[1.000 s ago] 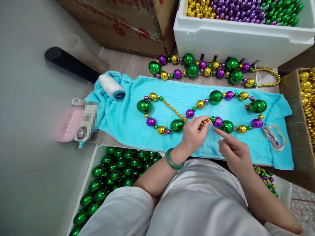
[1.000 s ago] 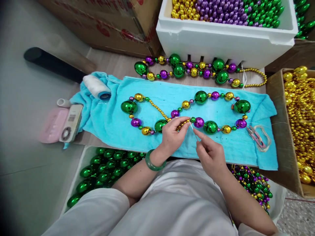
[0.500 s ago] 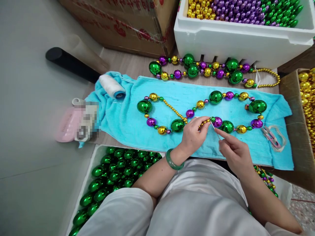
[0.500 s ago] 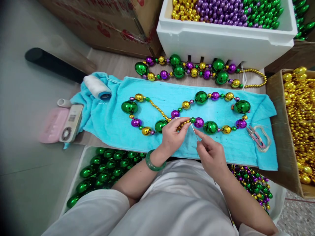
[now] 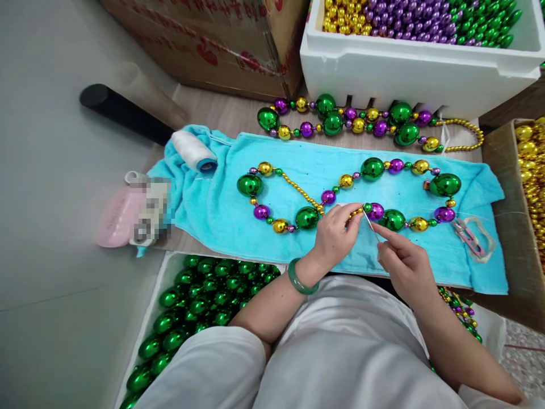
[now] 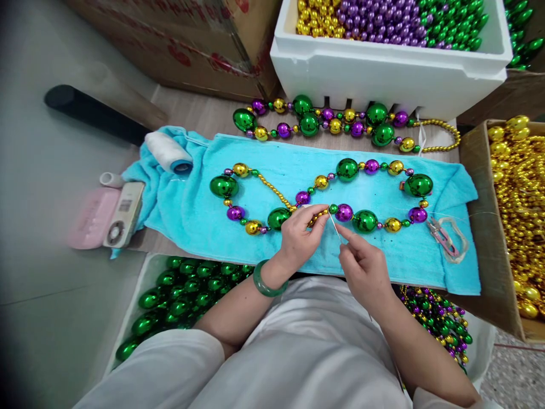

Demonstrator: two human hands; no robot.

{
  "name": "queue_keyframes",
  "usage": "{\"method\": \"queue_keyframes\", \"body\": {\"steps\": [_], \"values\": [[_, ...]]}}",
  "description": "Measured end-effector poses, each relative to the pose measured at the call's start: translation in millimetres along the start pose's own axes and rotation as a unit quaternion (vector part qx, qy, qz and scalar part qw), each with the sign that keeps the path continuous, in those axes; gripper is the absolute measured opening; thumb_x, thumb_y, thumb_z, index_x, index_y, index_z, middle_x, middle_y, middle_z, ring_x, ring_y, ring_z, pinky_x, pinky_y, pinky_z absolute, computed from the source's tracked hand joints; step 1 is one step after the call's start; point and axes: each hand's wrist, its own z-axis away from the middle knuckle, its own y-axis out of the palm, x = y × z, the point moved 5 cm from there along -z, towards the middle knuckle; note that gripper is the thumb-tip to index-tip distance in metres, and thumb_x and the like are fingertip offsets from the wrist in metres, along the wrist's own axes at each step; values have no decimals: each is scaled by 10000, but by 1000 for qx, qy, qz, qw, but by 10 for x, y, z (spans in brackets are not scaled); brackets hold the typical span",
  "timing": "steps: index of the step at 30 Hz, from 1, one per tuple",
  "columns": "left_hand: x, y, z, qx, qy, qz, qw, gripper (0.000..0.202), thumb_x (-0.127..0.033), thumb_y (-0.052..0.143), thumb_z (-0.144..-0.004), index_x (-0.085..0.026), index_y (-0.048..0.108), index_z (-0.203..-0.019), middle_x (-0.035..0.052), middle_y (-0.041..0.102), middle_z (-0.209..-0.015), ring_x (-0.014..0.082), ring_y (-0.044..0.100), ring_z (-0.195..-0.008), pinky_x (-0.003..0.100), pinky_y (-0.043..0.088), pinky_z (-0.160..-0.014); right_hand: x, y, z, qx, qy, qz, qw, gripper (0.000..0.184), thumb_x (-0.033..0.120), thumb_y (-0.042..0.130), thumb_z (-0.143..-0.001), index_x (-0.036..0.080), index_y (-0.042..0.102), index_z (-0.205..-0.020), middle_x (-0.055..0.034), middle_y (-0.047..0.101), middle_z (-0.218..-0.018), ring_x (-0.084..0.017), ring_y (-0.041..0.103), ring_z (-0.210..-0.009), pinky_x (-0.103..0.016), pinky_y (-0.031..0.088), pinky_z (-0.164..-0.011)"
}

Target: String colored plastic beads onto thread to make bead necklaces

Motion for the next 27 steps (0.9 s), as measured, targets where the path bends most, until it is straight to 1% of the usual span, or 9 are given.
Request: {"method": "queue_keyframes", "body": {"steps": [9,15,27], "values": [[7,-1,-19,-5,-8,14,1000,153,-249,574,-890,-159,670,-967,54,724,-884,140,661,-801,264,523,-760,26,15,21,-3,3,-21,1000,403,231,528,-839,188,656,-1218,59,377,-563,-82,309,-501,-221,275,-448],[2,-11,-15,-17,4,18,1000,137,-223,590,-877,-147,670,-959,51,725,-870,134,660,-790,253,524,-750,10,21,-3,-6,3,-22,1000,414,221,523,-828,172,655,-1217,66,366,-548,-78,302,-493,-218,270,-449],[-8,-8,-5,-15,13,6,1000,122,-226,590,-881,-158,663,-951,41,726,-864,126,663,-784,243,527,-736,3,9,-7,0,13,-32,999,444,208,523,-822,140,632,-1246,70,379,-542,-67,296,-486,-217,253,-446]]}}
